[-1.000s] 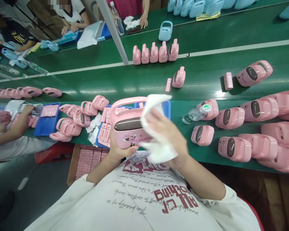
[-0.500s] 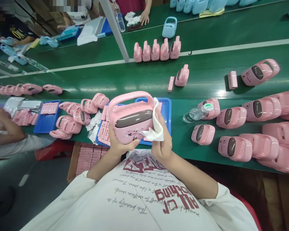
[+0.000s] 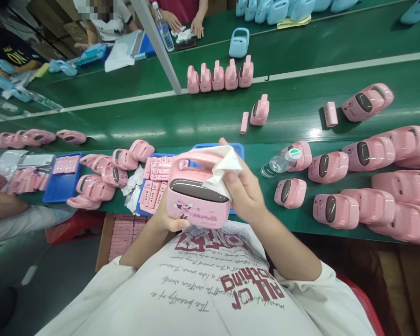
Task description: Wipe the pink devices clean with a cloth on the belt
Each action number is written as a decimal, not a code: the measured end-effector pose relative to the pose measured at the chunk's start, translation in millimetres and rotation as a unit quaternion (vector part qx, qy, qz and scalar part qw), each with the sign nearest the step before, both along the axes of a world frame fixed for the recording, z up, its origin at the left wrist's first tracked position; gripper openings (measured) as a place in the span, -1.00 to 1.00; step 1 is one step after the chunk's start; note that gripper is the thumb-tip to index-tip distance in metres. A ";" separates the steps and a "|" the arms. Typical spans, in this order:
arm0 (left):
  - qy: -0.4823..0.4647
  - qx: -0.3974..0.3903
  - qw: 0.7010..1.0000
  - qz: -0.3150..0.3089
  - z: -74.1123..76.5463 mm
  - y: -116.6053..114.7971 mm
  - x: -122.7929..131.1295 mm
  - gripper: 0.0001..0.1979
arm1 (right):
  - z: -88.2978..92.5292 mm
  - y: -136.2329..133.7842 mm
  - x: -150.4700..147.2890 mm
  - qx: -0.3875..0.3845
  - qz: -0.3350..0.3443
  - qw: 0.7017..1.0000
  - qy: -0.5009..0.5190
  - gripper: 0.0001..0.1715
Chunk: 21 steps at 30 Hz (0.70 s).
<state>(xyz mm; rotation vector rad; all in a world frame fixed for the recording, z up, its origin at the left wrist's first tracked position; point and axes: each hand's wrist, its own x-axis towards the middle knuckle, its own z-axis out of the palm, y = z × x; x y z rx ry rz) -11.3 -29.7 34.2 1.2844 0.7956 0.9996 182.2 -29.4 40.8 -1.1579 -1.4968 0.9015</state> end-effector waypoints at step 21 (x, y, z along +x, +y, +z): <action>-0.060 -0.131 0.990 0.001 -20.9 3.5 5.6 -0.18 | 17.4 39.0 23.4 -0.121 0.162 0.979 -0.032 -0.52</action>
